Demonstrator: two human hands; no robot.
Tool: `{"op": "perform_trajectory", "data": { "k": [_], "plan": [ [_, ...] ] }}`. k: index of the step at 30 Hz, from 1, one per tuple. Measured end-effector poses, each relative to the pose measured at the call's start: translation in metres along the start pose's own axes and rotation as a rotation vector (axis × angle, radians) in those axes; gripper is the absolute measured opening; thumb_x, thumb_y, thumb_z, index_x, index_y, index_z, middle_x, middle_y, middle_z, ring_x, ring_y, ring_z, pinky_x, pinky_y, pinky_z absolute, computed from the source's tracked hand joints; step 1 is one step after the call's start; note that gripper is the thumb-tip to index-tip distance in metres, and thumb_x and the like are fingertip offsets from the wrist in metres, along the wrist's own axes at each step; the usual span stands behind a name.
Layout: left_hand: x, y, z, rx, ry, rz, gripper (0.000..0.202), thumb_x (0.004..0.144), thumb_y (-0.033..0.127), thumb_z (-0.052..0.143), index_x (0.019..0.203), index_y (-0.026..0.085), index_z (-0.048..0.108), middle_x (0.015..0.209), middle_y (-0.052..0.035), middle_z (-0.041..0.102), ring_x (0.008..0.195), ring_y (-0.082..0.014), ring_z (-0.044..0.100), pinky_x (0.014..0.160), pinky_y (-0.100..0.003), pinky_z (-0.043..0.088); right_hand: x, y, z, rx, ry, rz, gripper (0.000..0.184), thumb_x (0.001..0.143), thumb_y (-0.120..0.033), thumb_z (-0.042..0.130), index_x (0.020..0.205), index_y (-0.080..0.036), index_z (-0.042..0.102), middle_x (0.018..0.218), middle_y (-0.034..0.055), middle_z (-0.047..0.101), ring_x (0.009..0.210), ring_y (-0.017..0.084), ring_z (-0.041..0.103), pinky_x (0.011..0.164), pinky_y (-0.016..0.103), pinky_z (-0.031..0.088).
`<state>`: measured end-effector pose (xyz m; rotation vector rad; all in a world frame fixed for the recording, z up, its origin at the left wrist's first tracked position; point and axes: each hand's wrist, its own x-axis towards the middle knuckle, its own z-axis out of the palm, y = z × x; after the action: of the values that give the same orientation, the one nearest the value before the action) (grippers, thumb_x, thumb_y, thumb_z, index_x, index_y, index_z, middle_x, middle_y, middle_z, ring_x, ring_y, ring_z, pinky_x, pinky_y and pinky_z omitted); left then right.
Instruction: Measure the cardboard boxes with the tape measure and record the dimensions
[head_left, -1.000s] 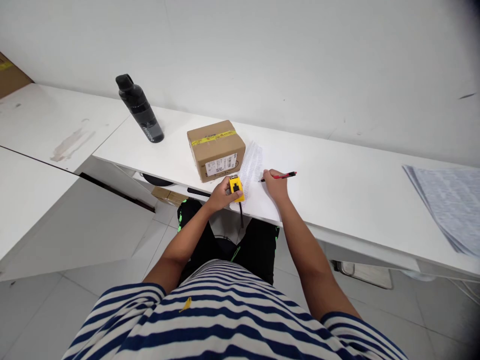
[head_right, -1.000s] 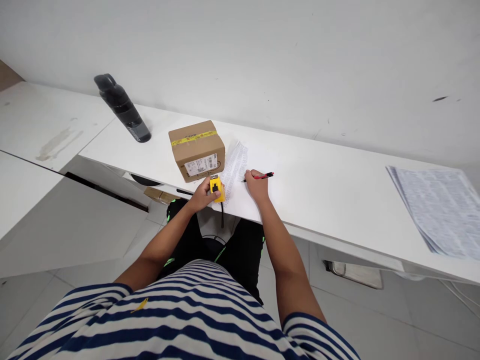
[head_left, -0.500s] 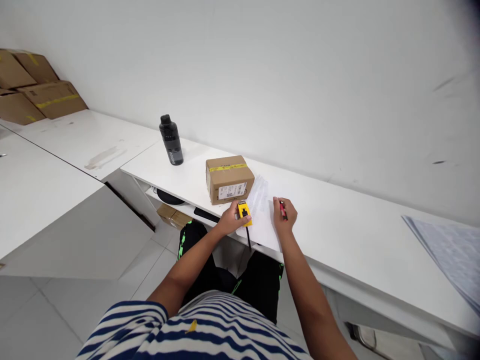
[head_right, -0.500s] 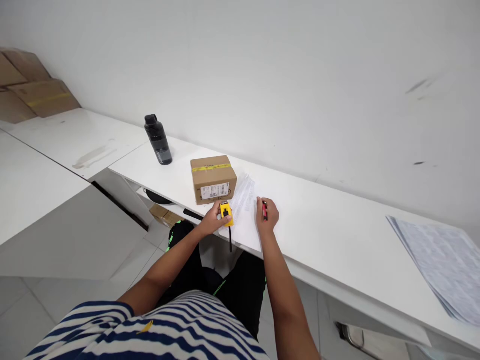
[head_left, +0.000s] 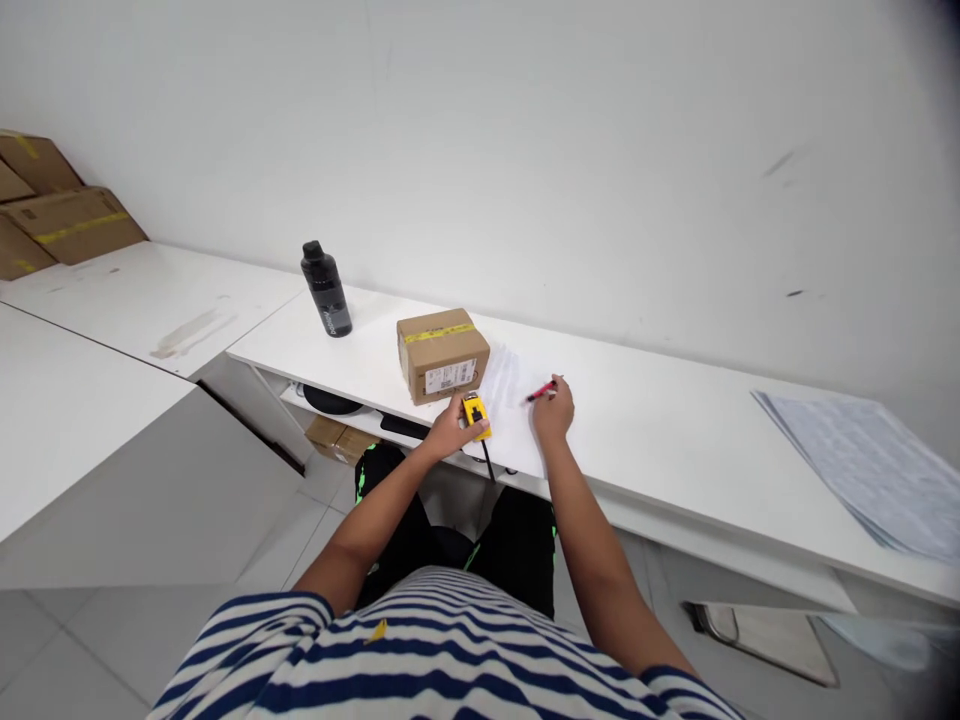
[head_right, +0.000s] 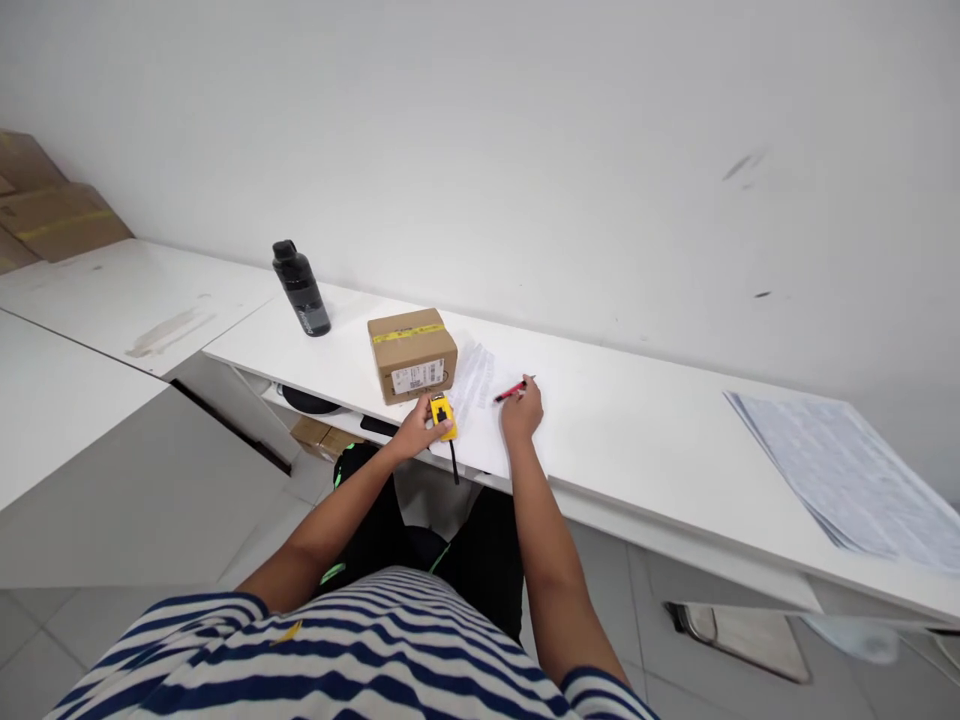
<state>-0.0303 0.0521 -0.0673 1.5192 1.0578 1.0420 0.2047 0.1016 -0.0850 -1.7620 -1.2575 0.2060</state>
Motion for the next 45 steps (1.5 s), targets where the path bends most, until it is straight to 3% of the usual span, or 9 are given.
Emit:
{"op": "perform_trajectory", "data": {
  "k": [9,14,18,20,22,26,33,40,45],
  "plan": [
    [0.000,-0.003,0.002,-0.029,-0.006,0.035,0.074,0.073,0.045,0.083,0.132,0.024,0.042,0.125,-0.0101,0.065,0.119,-0.0248,0.064,0.108,-0.045,0.047,0.002,-0.012,-0.005,0.084,-0.058,0.150,0.044,0.083,-0.037,0.046,0.108,-0.013,0.072,0.102,0.0157,0.074,0.097,0.029,0.065,0.100,0.049,0.046],
    [-0.002,0.012,-0.001,-0.199,-0.039,-0.021,0.081,0.059,0.046,0.092,0.116,0.024,0.038,0.119,-0.0095,0.063,0.111,-0.0236,0.065,0.103,-0.045,0.049,-0.014,-0.031,-0.017,0.269,-0.086,0.127,0.062,0.091,-0.053,0.039,0.139,-0.015,0.052,0.126,0.0178,0.066,0.109,0.025,0.064,0.096,0.043,0.052],
    [-0.015,0.044,-0.006,-0.447,-0.104,-0.023,0.084,0.059,0.049,0.093,0.114,0.027,0.033,0.116,-0.0072,0.063,0.106,-0.0224,0.066,0.097,-0.044,0.052,-0.059,-0.061,-0.035,0.719,-0.527,-0.136,0.101,0.083,-0.075,0.054,0.161,-0.033,0.005,0.152,0.0178,0.047,0.131,0.028,0.058,0.088,0.046,0.059],
    [-0.023,0.065,-0.007,-0.525,-0.100,0.032,0.085,0.061,0.049,0.092,0.117,0.028,0.033,0.119,-0.0068,0.061,0.110,-0.0228,0.065,0.099,-0.043,0.051,-0.080,-0.077,-0.043,0.673,-0.644,-0.379,0.108,0.080,-0.071,0.067,0.162,-0.034,0.007,0.160,0.0170,0.037,0.144,0.030,0.045,0.105,0.051,0.051],
    [-0.028,0.088,-0.009,-0.531,-0.091,0.082,0.087,0.059,0.046,0.094,0.119,0.029,0.034,0.122,-0.0066,0.060,0.115,-0.0237,0.064,0.103,-0.043,0.049,-0.086,-0.094,-0.052,0.548,-0.457,-0.554,0.098,0.080,-0.062,0.073,0.159,-0.033,0.021,0.159,0.0157,0.039,0.148,0.032,0.040,0.115,0.056,0.042],
    [-0.022,0.129,-0.023,-0.421,-0.066,0.125,0.083,0.057,0.041,0.096,0.115,0.028,0.037,0.117,-0.0036,0.061,0.113,-0.0214,0.064,0.103,-0.040,0.050,-0.050,-0.130,-0.066,0.497,-0.258,-0.873,0.052,0.094,-0.042,0.061,0.143,-0.033,0.045,0.142,0.0140,0.056,0.134,0.031,0.055,0.111,0.058,0.046],
    [0.013,0.156,-0.068,-0.333,0.067,0.114,0.061,0.067,0.045,0.089,0.087,0.022,0.036,0.103,-0.0010,0.064,0.092,-0.0138,0.067,0.089,-0.035,0.054,0.040,-0.173,-0.078,0.388,-0.587,-0.995,0.037,0.087,-0.023,0.066,0.124,-0.032,0.066,0.125,0.0094,0.066,0.118,0.026,0.064,0.097,0.047,0.055],
    [0.028,0.161,-0.090,-0.212,0.115,0.036,0.068,0.061,0.029,0.091,0.110,0.023,0.043,0.082,0.0070,0.055,0.074,-0.0085,0.058,0.075,-0.027,0.049,0.082,-0.199,-0.069,0.326,-0.920,-0.780,0.040,0.076,-0.031,0.073,0.116,-0.029,0.072,0.120,0.0054,0.070,0.105,0.025,0.066,0.092,0.042,0.054],
    [0.028,0.148,-0.140,-0.194,0.310,0.000,0.070,0.062,0.027,0.085,0.117,0.024,0.041,0.074,0.0105,0.050,0.061,-0.0065,0.050,0.062,-0.023,0.039,0.122,-0.157,-0.071,0.420,-0.890,-0.356,0.047,0.065,-0.031,0.079,0.109,-0.022,0.068,0.109,0.0066,0.071,0.100,0.025,0.064,0.086,0.042,0.054]
  ]
}}
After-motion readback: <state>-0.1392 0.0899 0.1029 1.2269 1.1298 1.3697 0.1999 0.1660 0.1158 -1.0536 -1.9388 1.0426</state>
